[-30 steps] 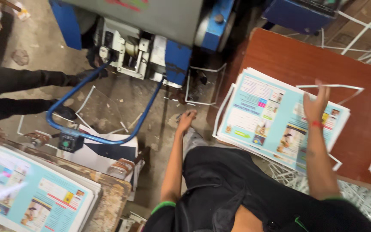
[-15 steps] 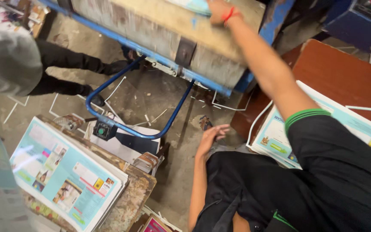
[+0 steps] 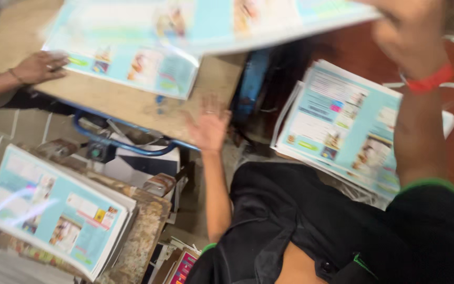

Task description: The person repeatedly picks up stacks of printed papers from a table and places them into a machine. The person then retrieves the processed papers and stacks them on a separate surface. The task involves continuous handling of paper stacks in a repetitive loop.

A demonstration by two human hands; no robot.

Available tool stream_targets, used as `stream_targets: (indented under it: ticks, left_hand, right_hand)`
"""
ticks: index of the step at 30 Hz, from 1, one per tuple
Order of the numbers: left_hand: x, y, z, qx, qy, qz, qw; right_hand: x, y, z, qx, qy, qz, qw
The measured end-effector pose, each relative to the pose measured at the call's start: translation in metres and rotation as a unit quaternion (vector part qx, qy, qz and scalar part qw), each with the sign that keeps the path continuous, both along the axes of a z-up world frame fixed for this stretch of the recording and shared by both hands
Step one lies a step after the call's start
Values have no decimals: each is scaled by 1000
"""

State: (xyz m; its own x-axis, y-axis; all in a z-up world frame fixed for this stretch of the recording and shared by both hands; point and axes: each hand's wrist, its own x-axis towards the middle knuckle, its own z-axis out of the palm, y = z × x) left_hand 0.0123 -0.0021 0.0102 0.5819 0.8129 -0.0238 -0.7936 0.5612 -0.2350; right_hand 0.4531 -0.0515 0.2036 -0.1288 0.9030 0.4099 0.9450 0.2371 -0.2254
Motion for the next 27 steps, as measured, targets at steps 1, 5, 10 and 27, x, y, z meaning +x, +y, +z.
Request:
stream_targets:
  ticks: [1, 5, 10, 27]
  left_hand:
    - [2, 2, 2, -9, 70, 41, 997]
    - [15, -13, -1, 172, 184, -10, 968]
    - [105, -53, -120, 249, 631, -208, 704]
    - [216, -110, -231, 532, 737, -270, 318]
  right_hand:
    - [4, -58, 24, 6, 16, -23, 1000]
    - [29, -229, -14, 9, 77, -146, 986]
    - [26, -415, -184, -56, 161, -368, 914]
    - [24, -447, -314, -184, 312, -647, 671]
